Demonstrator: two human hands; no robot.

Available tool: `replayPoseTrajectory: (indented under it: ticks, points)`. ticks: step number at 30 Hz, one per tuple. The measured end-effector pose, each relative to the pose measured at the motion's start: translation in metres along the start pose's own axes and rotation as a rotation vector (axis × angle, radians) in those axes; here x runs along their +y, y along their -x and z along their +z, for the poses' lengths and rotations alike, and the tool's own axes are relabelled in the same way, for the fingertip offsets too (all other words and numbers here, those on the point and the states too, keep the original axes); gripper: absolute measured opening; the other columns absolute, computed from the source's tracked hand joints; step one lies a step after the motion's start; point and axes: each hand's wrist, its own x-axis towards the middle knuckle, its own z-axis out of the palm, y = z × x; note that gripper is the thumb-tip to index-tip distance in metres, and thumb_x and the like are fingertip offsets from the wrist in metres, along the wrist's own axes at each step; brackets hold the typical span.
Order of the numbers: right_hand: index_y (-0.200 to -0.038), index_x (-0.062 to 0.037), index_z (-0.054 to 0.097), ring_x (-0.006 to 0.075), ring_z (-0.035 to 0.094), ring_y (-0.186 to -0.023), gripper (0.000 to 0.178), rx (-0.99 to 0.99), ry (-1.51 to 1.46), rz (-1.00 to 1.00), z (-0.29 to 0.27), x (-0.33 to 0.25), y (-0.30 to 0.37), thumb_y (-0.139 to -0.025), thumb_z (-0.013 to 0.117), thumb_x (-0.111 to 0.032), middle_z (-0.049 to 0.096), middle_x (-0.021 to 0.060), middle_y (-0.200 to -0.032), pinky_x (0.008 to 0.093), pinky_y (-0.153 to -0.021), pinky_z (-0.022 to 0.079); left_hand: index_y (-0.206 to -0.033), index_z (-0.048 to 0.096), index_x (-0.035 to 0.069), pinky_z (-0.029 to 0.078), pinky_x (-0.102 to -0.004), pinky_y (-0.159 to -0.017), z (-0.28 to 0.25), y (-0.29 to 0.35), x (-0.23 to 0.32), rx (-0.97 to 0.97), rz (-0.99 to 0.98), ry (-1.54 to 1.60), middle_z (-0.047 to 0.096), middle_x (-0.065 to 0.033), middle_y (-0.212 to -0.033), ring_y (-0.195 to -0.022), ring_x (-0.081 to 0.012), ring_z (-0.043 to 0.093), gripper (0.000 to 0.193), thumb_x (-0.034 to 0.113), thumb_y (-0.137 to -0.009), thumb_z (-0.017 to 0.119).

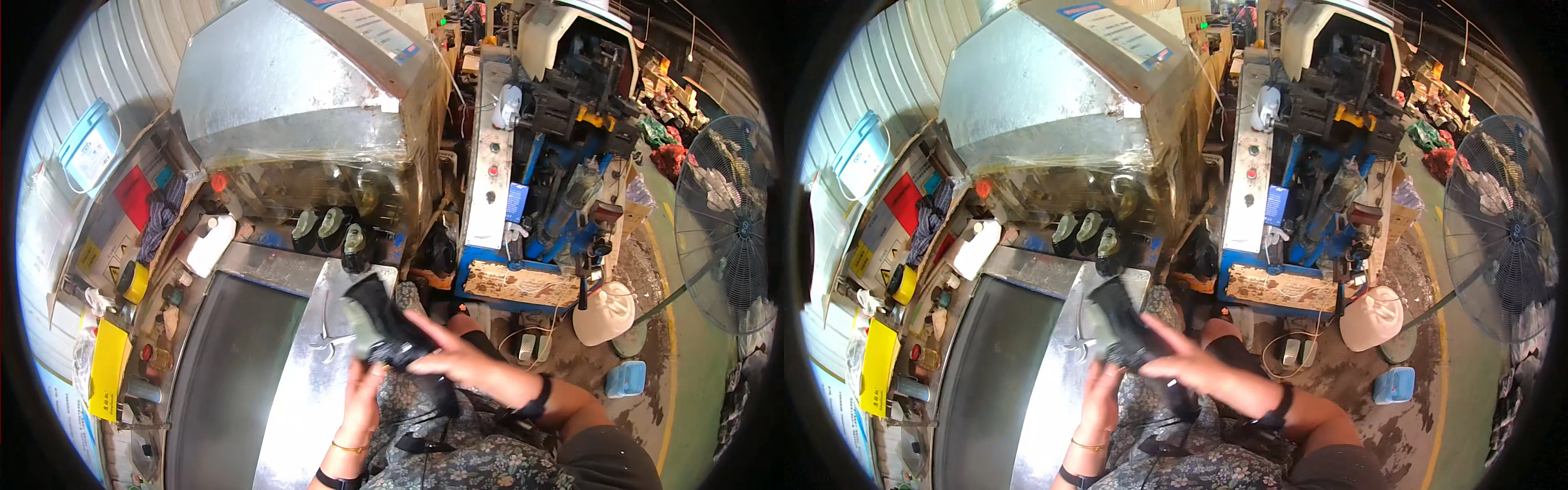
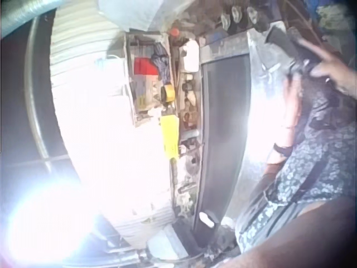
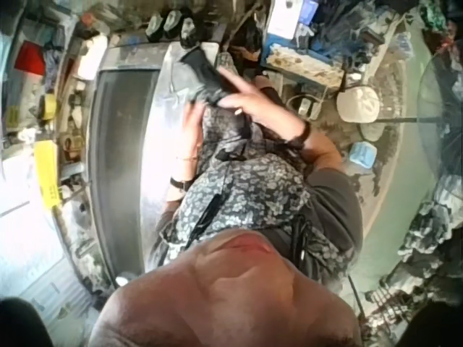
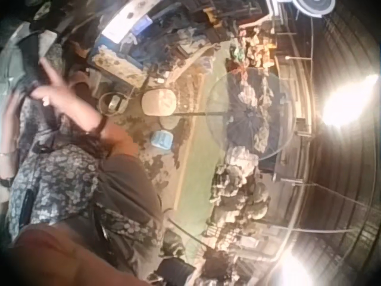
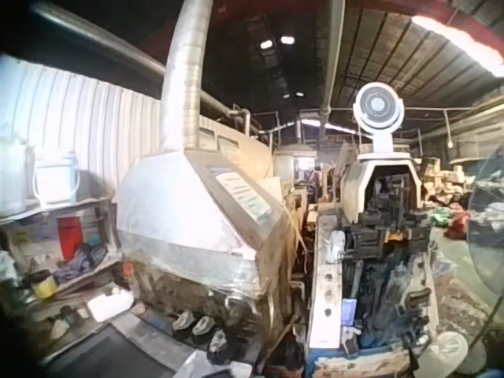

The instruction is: Manually adjusting shoe uppers and attaching soles using a industrial machine.

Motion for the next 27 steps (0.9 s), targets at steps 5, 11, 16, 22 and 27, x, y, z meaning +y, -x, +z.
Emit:
replayPoseTrajectory:
  ticks: [5, 11, 16, 22, 27]
  points:
    - [-0.152, 0.001, 0.031, 0.0158, 0.05, -0.125, 0.089, 0.253, 0.31, -0.079, -0.099, -0.074, 0.077, -0.076, 0.076, 0.0, 0.042, 0.0102, -0.149, 0.0292, -0.104, 0.04, -0.137, 0.05, -0.002, 0.044, -0.0265, -0.101, 0.0, 0.025, -0.036, -0.359, -0.266, -0.222, 0.062, -0.0049, -0.124, -0.117, -0.0118, 0.056, 0.044, 0.002, -0.095, 0.063]
    - [-0.148, -0.0006, 0.04, 0.0154, 0.059, -0.112, 0.084, 0.711, 0.583, -0.433, -0.207, -0.157, 0.134, -0.073, 0.076, 0.004, 0.058, 0.0088, -0.132, 0.0283, -0.097, 0.047, -0.122, 0.062, -0.003, 0.051, -0.0238, -0.087, -0.026, 0.05, -0.079, -0.279, -0.283, -0.522, 0.069, -0.0063, -0.11, -0.099, -0.0107, 0.064, 0.031, 0.011, -0.095, 0.066]
    - [-0.138, -0.0032, 0.055, 0.0142, 0.063, -0.095, 0.065, 0.943, 1.02, -0.545, -0.317, -0.218, 0.126, -0.075, 0.071, 0.003, 0.062, 0.0096, -0.118, 0.0269, -0.084, 0.051, -0.115, 0.066, -0.001, 0.048, -0.0205, -0.076, -0.017, 0.048, -0.084, -0.22, -0.211, -0.488, 0.068, 0.0008, -0.099, -0.086, -0.0053, 0.059, 0.021, 0.008, -0.097, 0.062]
    - [-0.137, -0.0184, 0.059, 0.0174, 0.067, -0.08, 0.074, 1.194, 1.122, -0.222, -0.365, -0.255, 0.095, -0.065, 0.076, -0.021, 0.07, 0.0098, -0.085, 0.0314, -0.079, 0.051, -0.114, 0.066, -0.001, 0.048, -0.0213, -0.078, -0.006, 0.039, -0.088, -0.236, -0.202, -0.637, 0.068, 0.0, -0.099, -0.088, -0.0058, 0.059, 0.02, 0.007, -0.096, 0.063]
    - [-0.137, -0.0226, 0.059, 0.0222, 0.069, -0.08, 0.075, 1.17, 1.328, -0.025, -0.365, -0.272, 0.084, -0.064, 0.074, -0.024, 0.07, 0.0104, -0.079, 0.033, -0.078, 0.052, -0.113, 0.066, -0.001, 0.049, -0.0213, -0.077, -0.014, 0.041, -0.099, -0.217, -0.197, -0.666, 0.068, 0.0002, -0.099, -0.087, -0.0061, 0.059, 0.018, 0.006, -0.096, 0.062]
